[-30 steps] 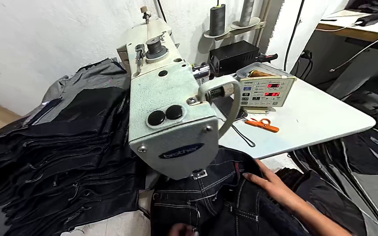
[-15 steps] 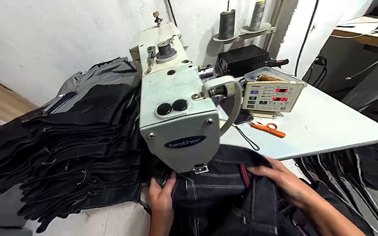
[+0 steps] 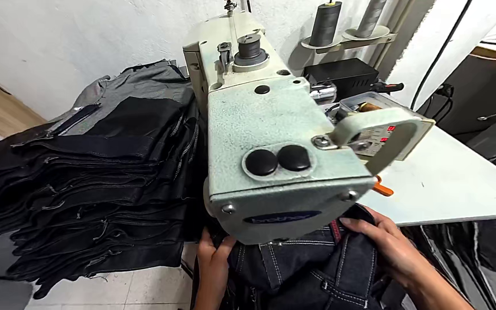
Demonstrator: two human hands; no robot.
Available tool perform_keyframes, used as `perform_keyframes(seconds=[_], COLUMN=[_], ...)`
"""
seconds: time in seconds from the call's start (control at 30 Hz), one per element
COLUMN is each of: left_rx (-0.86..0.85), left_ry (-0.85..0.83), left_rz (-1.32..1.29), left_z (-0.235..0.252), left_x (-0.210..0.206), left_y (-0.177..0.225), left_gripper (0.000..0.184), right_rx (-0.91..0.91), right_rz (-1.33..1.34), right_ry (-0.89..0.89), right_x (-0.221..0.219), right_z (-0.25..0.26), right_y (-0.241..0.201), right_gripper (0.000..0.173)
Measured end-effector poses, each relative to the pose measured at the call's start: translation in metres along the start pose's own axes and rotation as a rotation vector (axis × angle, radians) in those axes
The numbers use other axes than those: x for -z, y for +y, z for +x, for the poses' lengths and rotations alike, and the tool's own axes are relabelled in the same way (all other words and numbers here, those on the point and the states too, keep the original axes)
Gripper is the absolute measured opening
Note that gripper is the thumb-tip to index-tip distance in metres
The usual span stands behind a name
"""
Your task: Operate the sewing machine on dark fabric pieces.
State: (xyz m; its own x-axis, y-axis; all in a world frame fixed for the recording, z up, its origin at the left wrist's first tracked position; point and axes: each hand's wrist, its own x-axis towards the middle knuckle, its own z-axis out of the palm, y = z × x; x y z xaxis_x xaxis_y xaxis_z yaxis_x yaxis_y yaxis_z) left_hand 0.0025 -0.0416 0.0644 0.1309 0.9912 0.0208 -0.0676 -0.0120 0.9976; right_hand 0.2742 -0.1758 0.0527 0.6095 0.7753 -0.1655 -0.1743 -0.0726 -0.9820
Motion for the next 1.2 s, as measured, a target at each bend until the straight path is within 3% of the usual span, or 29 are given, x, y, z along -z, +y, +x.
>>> perform_keyframes(seconds=[0.57,0.7,0.87,0.97,1.1,1.2], left_rx=[-0.012,0.088,0.126,0.066,-0.196,-0.27], left_ry=[-0.139,-0.265,-0.556,-0.652,-0.627,-0.647], left_rz=[0.141,0.468,1.043,1.161,0.997,0.949], left_z=[0.006,0.009,0.006,-0.003,-0.02,-0.027], left_x=[0.013,0.032,0.057,0.069,0.075,0.07], left_y=[0.006,0.021,0.05,0.064,0.075,0.083], left_gripper=[0.048,0.047,0.062,0.06,0.041,0.032], right_rx=[-0.018,0.065,0.288,0.41,0.435,0.395], right_rz=[-0.088,-0.351,-0.714,-0.845,-0.846,-0.743], right_ry=[-0.082,-0.092,0.003,0.105,0.164,0.171], right_x=[0.011,0.018,0.022,0.012,0.002,-0.002], right_z=[0.012,0.011,0.002,-0.012,-0.028,-0.037], right_y=[0.011,0.014,0.019,0.014,0.012,0.018], right_gripper=[0.024,0.032,0.064,0.071,0.077,0.071])
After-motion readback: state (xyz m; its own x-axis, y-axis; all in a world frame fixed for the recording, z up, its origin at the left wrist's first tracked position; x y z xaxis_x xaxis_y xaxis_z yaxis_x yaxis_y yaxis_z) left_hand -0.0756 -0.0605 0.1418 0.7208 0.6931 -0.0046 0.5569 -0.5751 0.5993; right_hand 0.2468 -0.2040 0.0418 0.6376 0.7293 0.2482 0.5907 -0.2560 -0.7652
